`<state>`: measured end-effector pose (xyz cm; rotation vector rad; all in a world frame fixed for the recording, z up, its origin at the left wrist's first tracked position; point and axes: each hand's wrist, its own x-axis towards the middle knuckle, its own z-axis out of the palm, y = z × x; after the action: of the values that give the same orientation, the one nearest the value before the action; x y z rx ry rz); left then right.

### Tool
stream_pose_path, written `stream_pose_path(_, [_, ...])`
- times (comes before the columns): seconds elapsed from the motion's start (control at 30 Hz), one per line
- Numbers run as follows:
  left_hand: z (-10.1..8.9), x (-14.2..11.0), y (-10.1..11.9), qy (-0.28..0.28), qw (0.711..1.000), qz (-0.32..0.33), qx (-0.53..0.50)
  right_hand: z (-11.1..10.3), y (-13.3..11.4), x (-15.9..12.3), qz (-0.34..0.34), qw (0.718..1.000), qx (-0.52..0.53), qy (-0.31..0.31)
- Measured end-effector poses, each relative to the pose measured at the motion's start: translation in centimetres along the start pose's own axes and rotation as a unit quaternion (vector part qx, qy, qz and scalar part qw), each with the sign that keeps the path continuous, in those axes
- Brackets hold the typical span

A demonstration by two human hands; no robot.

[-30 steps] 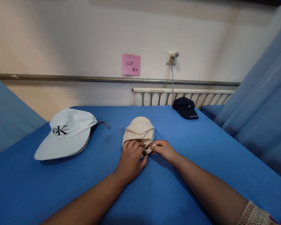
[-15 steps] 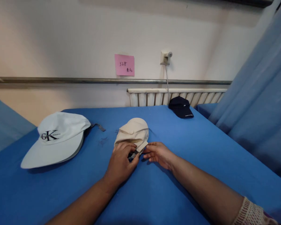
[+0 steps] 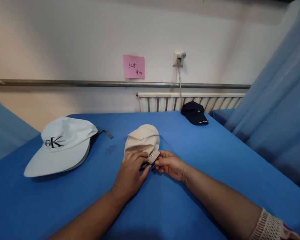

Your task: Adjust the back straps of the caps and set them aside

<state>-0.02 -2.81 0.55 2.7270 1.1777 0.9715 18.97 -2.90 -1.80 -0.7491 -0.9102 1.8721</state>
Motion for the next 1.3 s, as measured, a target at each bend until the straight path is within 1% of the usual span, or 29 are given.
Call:
stream_pose_path(0.1, [0.0, -0.1, 0.0, -0.006, 1.000, -0.011, -0.010, 0.7, 0.5, 0.0, -0.044, 0.998, -0.046, 0.028])
stream_pose_path(0.2, [0.1, -0.1, 0.1, -0.012, 0.999, -0.018, -0.024, 1.1, 0.9, 0.2, -0.060, 0.994, -0.083, 0.048])
stream_pose_path(0.5, [0.4, -0.2, -0.1, -0.019, 0.998, -0.027, -0.046, 0.8, 1.1, 0.5, -0.041, 0.994, -0.080, 0.070])
stream_pose_path(0.67, [0.3, -0.3, 0.0, -0.026, 0.998, -0.026, -0.046, 1.1, 1.0, 0.4, -0.025, 0.991, -0.093, 0.089])
stream_pose_path(0.8, [0.1, -0.2, 0.2, -0.026, 0.998, -0.023, -0.050, 1.0, 1.0, 0.5, -0.026, 0.990, -0.096, 0.097])
stream_pose_path(1.17, [0.0, -0.2, 0.2, -0.020, 0.998, -0.025, -0.054, 0.7, 1.2, 0.4, -0.018, 0.993, -0.085, 0.080])
stream_pose_path(1.3, [0.0, -0.2, 0.2, -0.023, 0.998, -0.017, -0.051, 0.4, 1.0, 0.2, 0.008, 0.996, -0.059, 0.061])
